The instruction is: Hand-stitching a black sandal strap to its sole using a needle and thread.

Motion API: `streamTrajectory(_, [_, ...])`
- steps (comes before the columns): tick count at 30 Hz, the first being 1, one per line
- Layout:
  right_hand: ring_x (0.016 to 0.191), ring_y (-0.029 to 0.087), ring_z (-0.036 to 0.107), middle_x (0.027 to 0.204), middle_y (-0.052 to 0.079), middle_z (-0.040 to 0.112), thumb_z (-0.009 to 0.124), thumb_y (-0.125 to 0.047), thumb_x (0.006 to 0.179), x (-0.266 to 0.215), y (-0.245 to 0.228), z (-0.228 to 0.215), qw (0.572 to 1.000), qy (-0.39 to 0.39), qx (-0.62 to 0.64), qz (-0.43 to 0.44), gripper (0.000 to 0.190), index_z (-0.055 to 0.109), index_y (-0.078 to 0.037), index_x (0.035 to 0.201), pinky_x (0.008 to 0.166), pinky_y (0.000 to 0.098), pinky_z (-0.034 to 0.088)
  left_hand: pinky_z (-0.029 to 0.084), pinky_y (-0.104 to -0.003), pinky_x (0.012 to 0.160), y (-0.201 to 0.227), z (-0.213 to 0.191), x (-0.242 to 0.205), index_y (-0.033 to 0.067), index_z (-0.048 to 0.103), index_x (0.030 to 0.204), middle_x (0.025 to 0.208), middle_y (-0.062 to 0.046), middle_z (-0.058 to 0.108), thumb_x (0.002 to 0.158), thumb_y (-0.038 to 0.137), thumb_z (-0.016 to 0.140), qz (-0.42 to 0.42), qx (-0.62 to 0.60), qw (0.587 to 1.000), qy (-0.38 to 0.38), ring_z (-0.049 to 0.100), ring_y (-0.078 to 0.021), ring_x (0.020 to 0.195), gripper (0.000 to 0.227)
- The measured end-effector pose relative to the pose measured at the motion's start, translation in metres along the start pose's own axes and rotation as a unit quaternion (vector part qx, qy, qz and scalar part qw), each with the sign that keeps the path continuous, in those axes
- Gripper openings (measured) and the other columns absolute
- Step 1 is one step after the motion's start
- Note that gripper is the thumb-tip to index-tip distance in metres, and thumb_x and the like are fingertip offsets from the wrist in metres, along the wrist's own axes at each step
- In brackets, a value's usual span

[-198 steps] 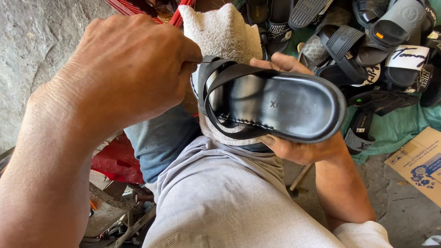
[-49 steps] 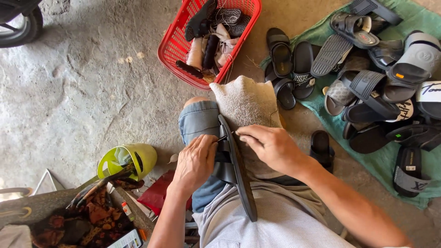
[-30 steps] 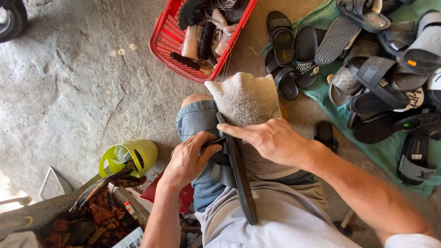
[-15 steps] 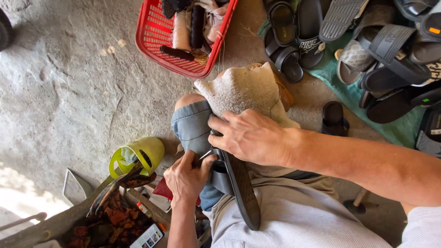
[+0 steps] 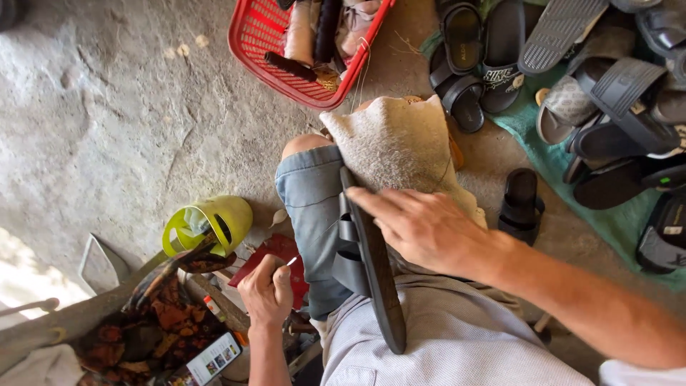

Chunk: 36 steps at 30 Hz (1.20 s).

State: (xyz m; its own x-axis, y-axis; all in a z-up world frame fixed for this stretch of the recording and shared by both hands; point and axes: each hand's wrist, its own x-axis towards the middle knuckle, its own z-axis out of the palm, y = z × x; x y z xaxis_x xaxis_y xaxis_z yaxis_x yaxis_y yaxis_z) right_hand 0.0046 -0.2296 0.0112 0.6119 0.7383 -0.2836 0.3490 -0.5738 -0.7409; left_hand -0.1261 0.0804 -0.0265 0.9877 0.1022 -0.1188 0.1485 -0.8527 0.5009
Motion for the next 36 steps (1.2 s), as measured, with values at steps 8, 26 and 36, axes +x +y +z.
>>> streamTrajectory(8, [0.057, 0.018, 0.067, 0.079, 0.011, 0.071, 0.054, 0.005, 0.093, -0.049, 0.008, 0.075, 0.978, 0.185, 0.051, -0.086, 0.018, 0.067, -0.001, 0.105, 0.046, 0.0281, 0.059, 0.029, -0.034, 0.048, 0.039, 0.001, 0.042, 0.0117, 0.046, 0.069, 0.054, 0.0, 0.039, 0.106, 0.039, 0.032, 0.005, -0.109, 0.991, -0.08, 0.035, -0.0132, 0.045, 0.048])
streamTrajectory(26, [0.067, 0.019, 0.066, 0.15, 0.013, 0.05, 0.079, -0.046, 0.083, -0.017, -0.052, 0.034, 0.96, 0.228, 0.085, 0.139, 0.092, 0.035, -0.008, 0.154, 0.071, 0.0369, 0.061, 0.041, -0.026, 0.058, 0.102, -0.017, 0.069, 0.0112, 0.069, 0.092, 0.071, 0.004, 0.064, 0.097, 0.018, 0.066, -0.069, -0.318, 0.935, -0.143, 0.048, -0.0066, 0.063, 0.009])
streamTrajectory(36, [0.049, 0.018, 0.058, 0.062, 0.0, 0.063, 0.078, -0.023, 0.075, -0.018, -0.009, 0.054, 0.942, 0.276, 0.102, 0.16, 0.061, 0.063, -0.021, 0.134, 0.051, 0.0338, 0.05, 0.04, -0.031, 0.042, 0.095, 0.023, 0.009, 0.0106, 0.07, 0.074, 0.045, -0.008, 0.054, 0.092, 0.023, 0.07, -0.054, -0.362, 0.926, -0.086, 0.048, -0.0189, 0.04, 0.022])
